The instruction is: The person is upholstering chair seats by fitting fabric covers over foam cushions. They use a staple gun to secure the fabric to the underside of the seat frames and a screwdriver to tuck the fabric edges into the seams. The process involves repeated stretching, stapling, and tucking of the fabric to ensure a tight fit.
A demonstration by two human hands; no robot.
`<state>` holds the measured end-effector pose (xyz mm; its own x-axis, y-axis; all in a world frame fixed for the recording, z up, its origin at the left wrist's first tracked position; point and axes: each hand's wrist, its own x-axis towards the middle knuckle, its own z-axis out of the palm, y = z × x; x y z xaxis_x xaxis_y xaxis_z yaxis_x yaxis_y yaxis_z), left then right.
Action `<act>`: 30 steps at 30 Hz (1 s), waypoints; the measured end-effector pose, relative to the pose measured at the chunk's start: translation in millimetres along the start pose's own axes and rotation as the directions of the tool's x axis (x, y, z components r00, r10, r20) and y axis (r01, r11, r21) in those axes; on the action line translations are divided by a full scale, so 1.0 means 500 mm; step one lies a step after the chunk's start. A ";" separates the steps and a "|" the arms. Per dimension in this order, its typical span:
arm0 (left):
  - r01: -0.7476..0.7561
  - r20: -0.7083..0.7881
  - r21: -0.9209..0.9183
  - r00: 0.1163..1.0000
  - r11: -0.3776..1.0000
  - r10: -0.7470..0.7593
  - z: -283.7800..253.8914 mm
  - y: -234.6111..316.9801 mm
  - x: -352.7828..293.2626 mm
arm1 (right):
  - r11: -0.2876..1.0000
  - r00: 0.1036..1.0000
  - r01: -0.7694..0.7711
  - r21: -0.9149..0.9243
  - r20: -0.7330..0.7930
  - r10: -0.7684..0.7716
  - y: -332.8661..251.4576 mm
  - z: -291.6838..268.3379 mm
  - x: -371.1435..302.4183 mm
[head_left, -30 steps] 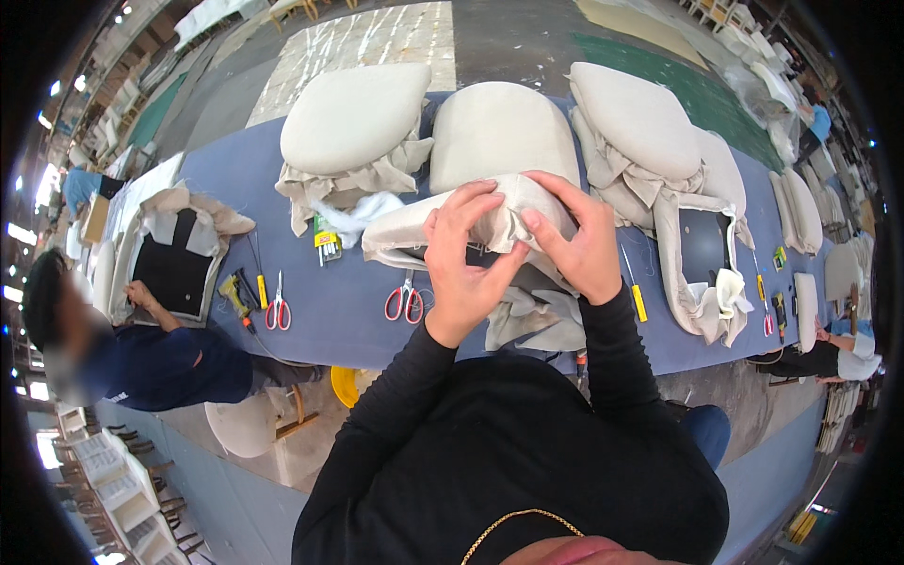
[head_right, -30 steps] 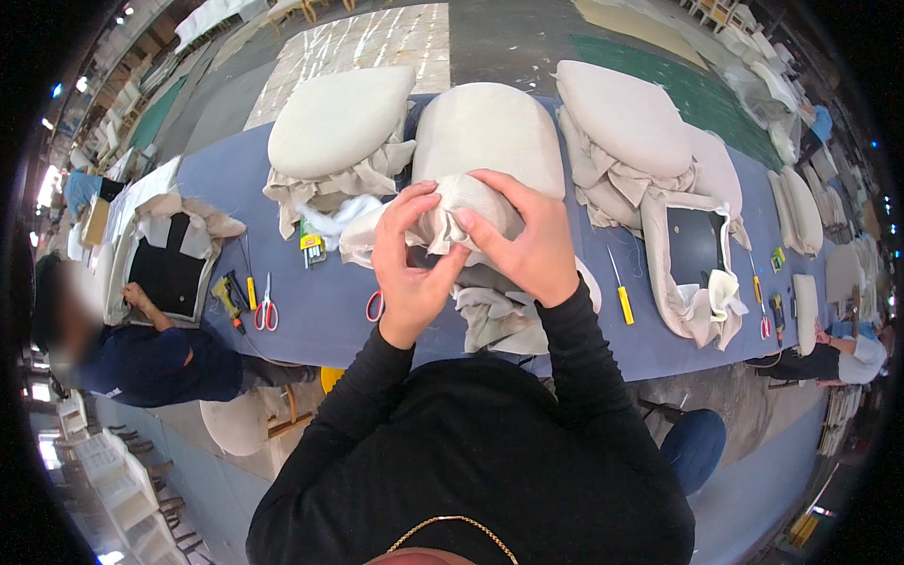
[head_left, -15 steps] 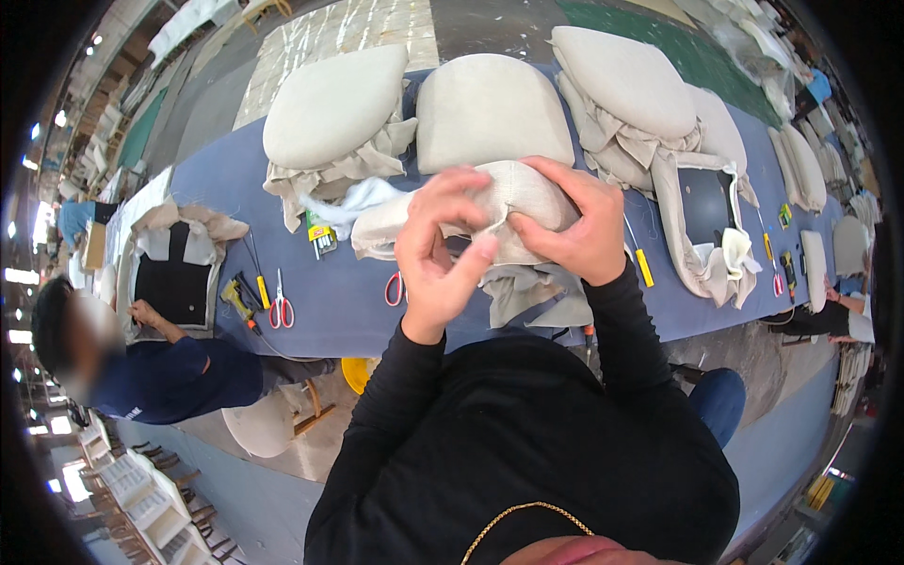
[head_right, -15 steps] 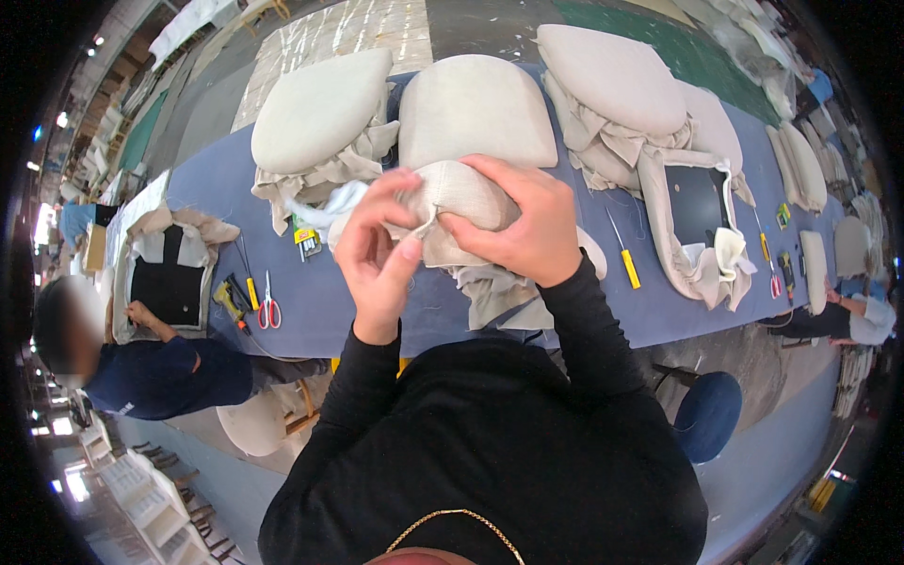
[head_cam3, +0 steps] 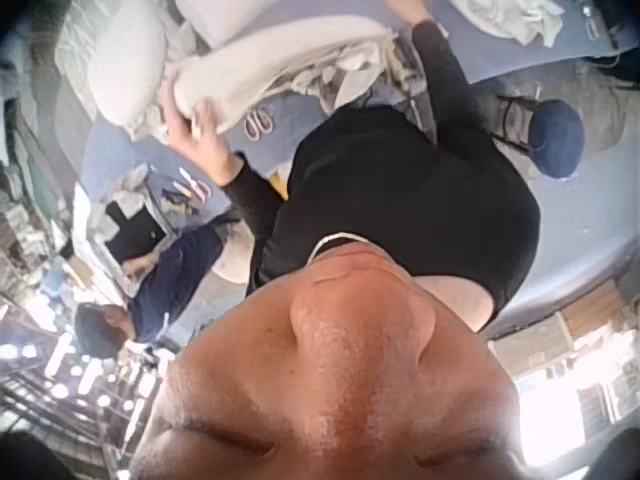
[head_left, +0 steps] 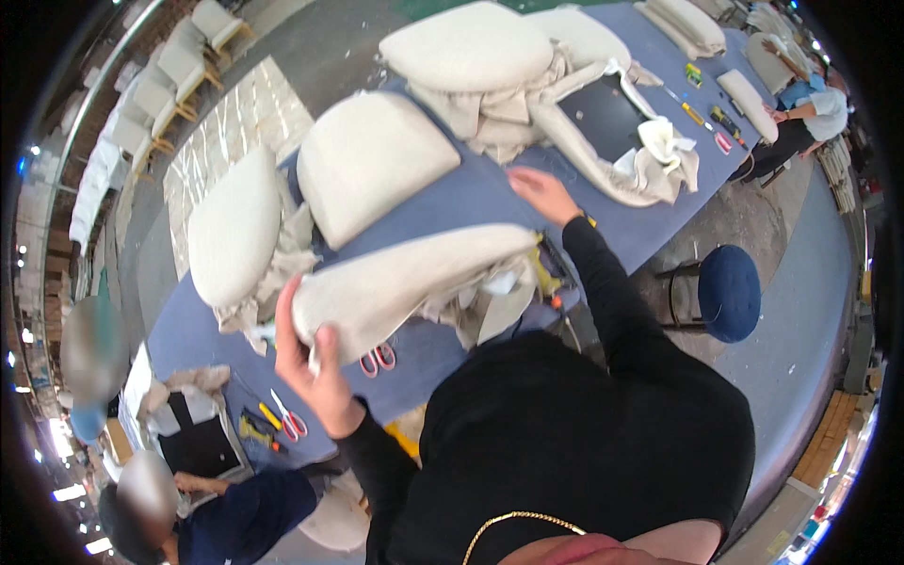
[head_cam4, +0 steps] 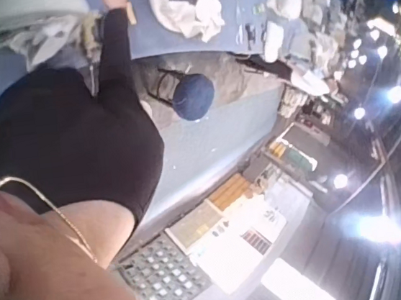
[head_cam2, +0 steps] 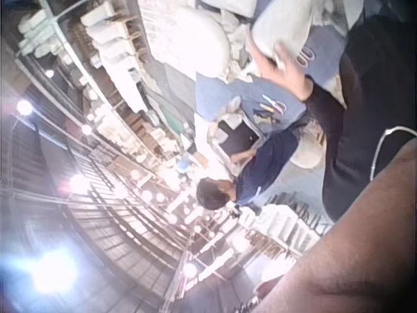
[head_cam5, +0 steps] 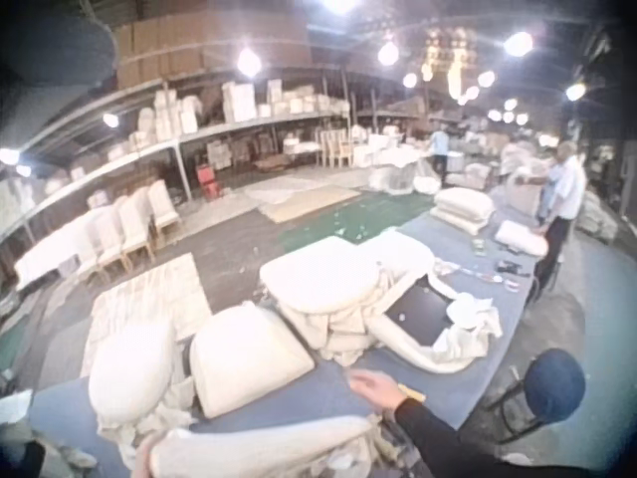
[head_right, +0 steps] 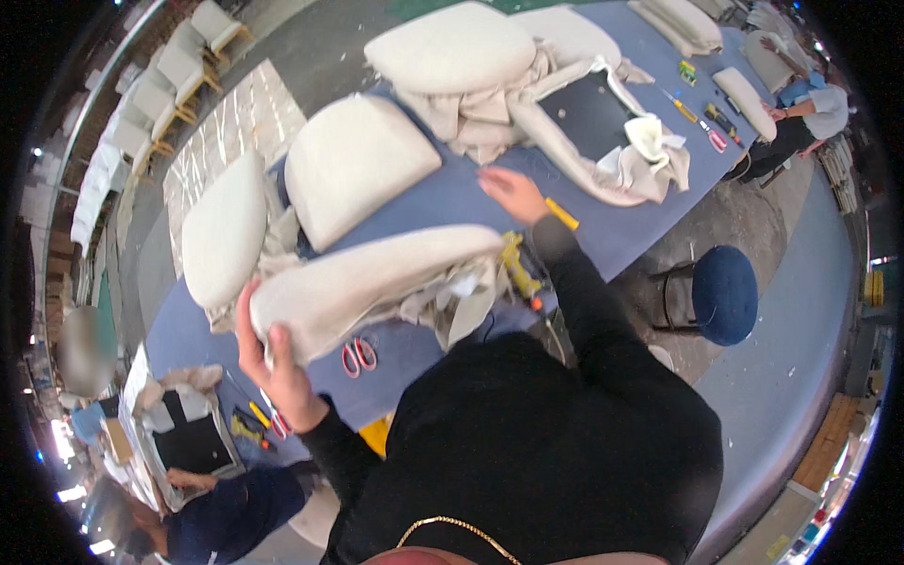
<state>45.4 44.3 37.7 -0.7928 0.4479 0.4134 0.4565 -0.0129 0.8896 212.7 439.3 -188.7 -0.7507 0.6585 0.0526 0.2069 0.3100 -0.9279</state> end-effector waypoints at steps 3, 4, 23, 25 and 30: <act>0.009 -0.057 -0.102 0.998 0.995 -0.015 -0.011 -0.030 0.020 | 0.688 0.936 -0.305 -0.659 -0.340 0.089 0.374 -0.092 -0.094; 0.014 -0.116 -0.082 0.993 0.997 -0.024 -0.027 -0.036 0.019 | 0.619 0.888 -0.455 -0.640 -0.379 0.260 0.396 -0.063 -0.118; 0.061 -0.212 0.264 0.977 0.962 -0.003 0.027 -0.072 0.172 | 0.863 0.986 0.088 0.498 0.080 -0.147 -0.332 0.176 -0.136; 0.034 -0.200 0.262 0.980 0.965 0.020 0.024 -0.061 0.150 | 0.906 0.973 0.197 0.375 0.041 -0.229 -0.404 0.197 -0.170; -0.007 -0.143 0.276 0.989 0.961 0.048 0.017 -0.049 0.118 | 0.903 0.910 0.410 0.131 0.010 -0.415 -0.443 0.225 -0.206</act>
<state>-8.9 78.8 38.7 -0.8195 0.3147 0.4790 0.5556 0.2309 0.7988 173.5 225.5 -30.2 -0.7752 0.4635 0.4292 -0.2034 0.4601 -0.8642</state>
